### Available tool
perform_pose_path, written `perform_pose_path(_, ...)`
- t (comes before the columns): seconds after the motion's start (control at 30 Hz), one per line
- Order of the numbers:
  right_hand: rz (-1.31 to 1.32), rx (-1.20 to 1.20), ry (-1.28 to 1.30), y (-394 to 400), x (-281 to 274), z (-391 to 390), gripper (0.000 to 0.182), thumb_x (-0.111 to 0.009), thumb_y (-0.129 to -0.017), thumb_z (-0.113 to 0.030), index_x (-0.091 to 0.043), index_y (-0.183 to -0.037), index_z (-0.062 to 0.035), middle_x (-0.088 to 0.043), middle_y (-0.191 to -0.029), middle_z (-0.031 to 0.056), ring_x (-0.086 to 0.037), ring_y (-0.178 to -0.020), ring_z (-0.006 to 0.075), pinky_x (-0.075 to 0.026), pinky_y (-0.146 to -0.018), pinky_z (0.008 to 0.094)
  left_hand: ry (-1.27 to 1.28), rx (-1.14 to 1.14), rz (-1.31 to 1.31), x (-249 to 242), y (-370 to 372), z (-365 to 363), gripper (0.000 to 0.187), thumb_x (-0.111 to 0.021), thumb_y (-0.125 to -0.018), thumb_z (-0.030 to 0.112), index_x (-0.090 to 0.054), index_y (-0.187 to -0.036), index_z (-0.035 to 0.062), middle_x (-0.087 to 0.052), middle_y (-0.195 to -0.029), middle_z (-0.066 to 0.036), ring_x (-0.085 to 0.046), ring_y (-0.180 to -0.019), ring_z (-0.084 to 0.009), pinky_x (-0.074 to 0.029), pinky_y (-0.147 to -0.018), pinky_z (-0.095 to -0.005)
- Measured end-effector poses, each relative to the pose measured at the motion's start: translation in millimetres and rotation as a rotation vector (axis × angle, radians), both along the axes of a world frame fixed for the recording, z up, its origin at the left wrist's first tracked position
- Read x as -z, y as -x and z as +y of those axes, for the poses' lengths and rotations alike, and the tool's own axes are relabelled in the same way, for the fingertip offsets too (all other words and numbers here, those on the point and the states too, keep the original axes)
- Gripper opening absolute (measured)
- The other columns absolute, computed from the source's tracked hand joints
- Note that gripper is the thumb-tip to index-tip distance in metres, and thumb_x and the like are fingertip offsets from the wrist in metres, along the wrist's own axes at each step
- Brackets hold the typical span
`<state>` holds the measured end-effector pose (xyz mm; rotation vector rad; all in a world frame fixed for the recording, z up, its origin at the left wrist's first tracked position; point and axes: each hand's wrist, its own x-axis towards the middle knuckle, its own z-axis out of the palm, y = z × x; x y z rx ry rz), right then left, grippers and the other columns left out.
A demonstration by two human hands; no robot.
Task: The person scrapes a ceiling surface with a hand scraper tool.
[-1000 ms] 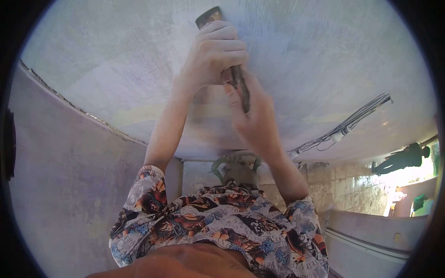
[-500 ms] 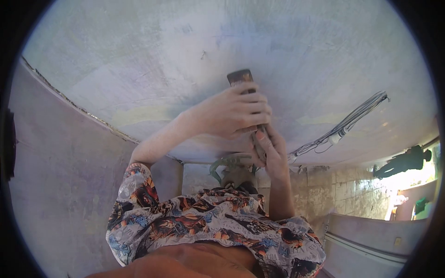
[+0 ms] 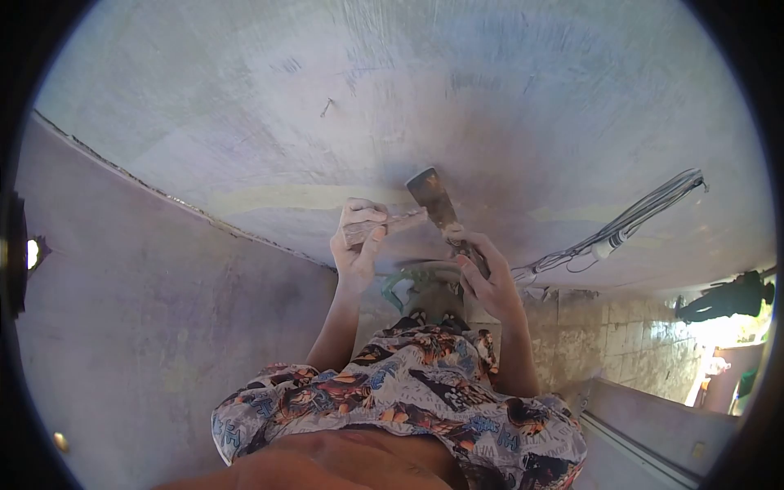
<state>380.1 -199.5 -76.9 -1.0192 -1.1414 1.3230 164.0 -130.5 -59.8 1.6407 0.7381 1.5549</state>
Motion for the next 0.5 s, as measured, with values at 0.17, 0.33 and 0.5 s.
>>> perform_pose_path(0.17, -0.103, -0.178, -0.049, 18.0, -3.4, 18.7, 0.026, -0.061, -0.094, -0.009, -0.06, -0.119, -0.0006, -0.064, -0.092, 0.0049, -0.05, -0.07, 0.0061, -0.043, -0.065, 0.0214, -0.066, -0.069, 0.073, 7.3, 8.8, -10.1, 0.022, -0.077, -0.08, 0.003, -0.066, -0.099, -0.0004, -0.06, -0.098, -0.011, -0.063, -0.092, -0.0207, -0.052, -0.077, -0.0301)
perform_pose_path(0.33, -0.001, -0.237, -0.195, 25.1, 4.6, 33.3, 0.031, -0.07, -0.089, -0.012, -0.062, -0.115, 0.0021, -0.066, -0.099, 0.0063, -0.053, -0.093, 0.0105, -0.043, -0.086, 0.0259, -0.031, -0.196, 0.024, 20.3, -13.8, -34.6, 0.022, -0.078, -0.077, 0.001, -0.069, -0.097, 0.001, -0.061, -0.094, -0.009, -0.065, -0.094, -0.0236, -0.054, -0.077, -0.0335)
perform_pose_path(0.5, 0.239, -0.31, 0.012, 34.3, -4.1, 32.9, 0.029, -0.066, -0.093, -0.017, -0.063, -0.115, 0.0021, -0.059, -0.076, -0.0006, -0.048, -0.06, 0.0037, -0.037, -0.05, 0.0197, -0.345, -0.367, 0.157, 24.5, -26.7, -44.5, 0.022, -0.08, -0.066, -0.006, -0.075, -0.085, 0.0047, -0.062, -0.092, -0.007, -0.065, -0.096, -0.0239, -0.055, -0.079, -0.0317)
